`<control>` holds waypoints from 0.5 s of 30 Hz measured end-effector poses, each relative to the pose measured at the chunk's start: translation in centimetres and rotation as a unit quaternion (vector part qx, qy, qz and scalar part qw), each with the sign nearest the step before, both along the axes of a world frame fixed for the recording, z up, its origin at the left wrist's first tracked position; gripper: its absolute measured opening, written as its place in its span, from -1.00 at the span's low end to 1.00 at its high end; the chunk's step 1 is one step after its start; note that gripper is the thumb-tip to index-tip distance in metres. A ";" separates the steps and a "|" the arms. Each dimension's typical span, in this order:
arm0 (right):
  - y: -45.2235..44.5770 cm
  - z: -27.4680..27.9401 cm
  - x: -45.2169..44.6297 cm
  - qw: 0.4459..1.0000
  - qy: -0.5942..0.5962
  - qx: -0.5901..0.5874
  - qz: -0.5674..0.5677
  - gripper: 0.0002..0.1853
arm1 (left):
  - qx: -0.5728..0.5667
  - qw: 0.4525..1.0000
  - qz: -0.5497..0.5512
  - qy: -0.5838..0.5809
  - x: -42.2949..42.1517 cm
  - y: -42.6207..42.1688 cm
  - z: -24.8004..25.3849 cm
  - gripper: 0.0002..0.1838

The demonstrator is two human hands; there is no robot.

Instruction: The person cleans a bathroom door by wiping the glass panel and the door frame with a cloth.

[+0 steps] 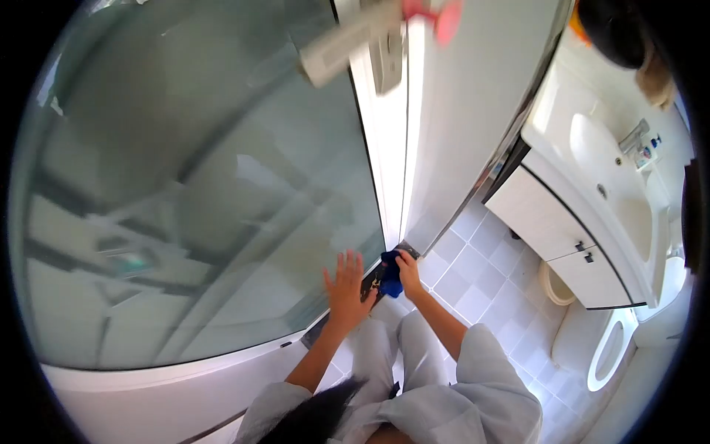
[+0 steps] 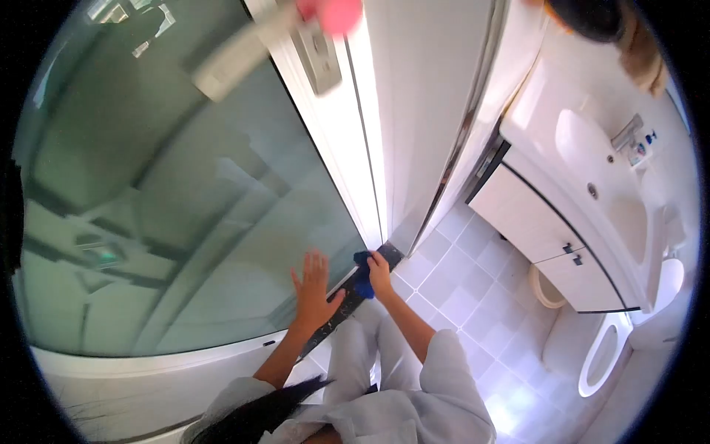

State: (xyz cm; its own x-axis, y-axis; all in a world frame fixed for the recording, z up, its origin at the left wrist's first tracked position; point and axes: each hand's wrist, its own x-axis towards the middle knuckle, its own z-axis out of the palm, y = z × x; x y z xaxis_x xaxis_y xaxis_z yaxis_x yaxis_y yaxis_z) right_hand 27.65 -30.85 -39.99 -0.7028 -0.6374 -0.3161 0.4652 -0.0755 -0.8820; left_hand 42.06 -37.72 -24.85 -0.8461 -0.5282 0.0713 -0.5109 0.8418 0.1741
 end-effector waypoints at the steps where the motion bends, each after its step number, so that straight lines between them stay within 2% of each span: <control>1: 0.5 3.2 1.1 1.000 -0.023 0.002 0.011 -0.73 | 0.070 0.995 -0.019 0.072 0.3 0.5 0.5 -0.08; 2: 1.1 6.0 1.8 1.000 -0.020 0.001 0.013 -0.73 | 0.141 0.979 -0.038 0.144 0.4 1.1 1.0 -0.02; 3: 1.5 8.9 2.2 0.997 -0.052 -0.020 0.043 -0.75 | 0.182 0.961 -0.023 0.207 0.2 1.9 2.2 -0.04; 4: 1.8 12.8 2.7 0.993 -0.084 -0.041 0.074 -0.76 | 0.181 0.960 -0.023 0.211 -0.1 2.1 3.5 -0.04; 5: 2.6 16.5 3.3 0.990 -0.117 -0.044 0.058 -0.75 | 0.412 0.859 0.042 0.302 -0.6 2.3 4.3 -0.06; 6: 3.6 20.3 3.5 0.991 -0.115 -0.039 0.061 -0.75 | 0.614 0.690 0.106 0.369 -0.8 3.2 6.0 -0.07; 7: 4.5 23.8 3.4 0.990 -0.079 -0.081 0.089 -0.75 | 0.627 0.670 0.204 0.340 -1.1 4.1 11.0 -0.28; 8: 5.4 26.6 3.4 0.984 -0.045 -0.122 0.119 -0.75 | 0.630 0.664 0.210 0.343 -0.9 4.2 12.7 -0.28; 9: 6.2 28.2 3.2 0.989 -0.031 -0.088 0.110 -0.74 | 0.560 0.761 0.107 0.308 -0.3 4.3 13.9 -0.44; 10: 6.8 30.6 3.1 0.982 0.082 -0.129 0.113 -0.74 | 0.475 0.839 0.000 0.264 -0.1 4.8 17.0 -0.58; 11: 7.3 32.7 2.6 0.979 0.135 -0.097 0.115 -0.72 | 0.480 0.840 0.022 0.253 -0.1 5.4 20.0 -0.81; 12: 8.1 34.8 2.0 0.973 0.187 -0.063 0.119 -0.71 | 0.508 0.816 0.045 0.273 -0.4 5.8 21.3 -0.80; 14: 10.0 40.9 0.9 0.961 0.214 -0.065 0.160 -0.72 | 0.494 0.808 0.029 0.321 -1.1 5.6 21.7 -0.75; 15: 10.7 43.4 0.5 0.950 0.279 -0.047 0.130 -0.72 | 0.429 0.840 0.031 0.331 -1.3 6.1 25.0 -0.74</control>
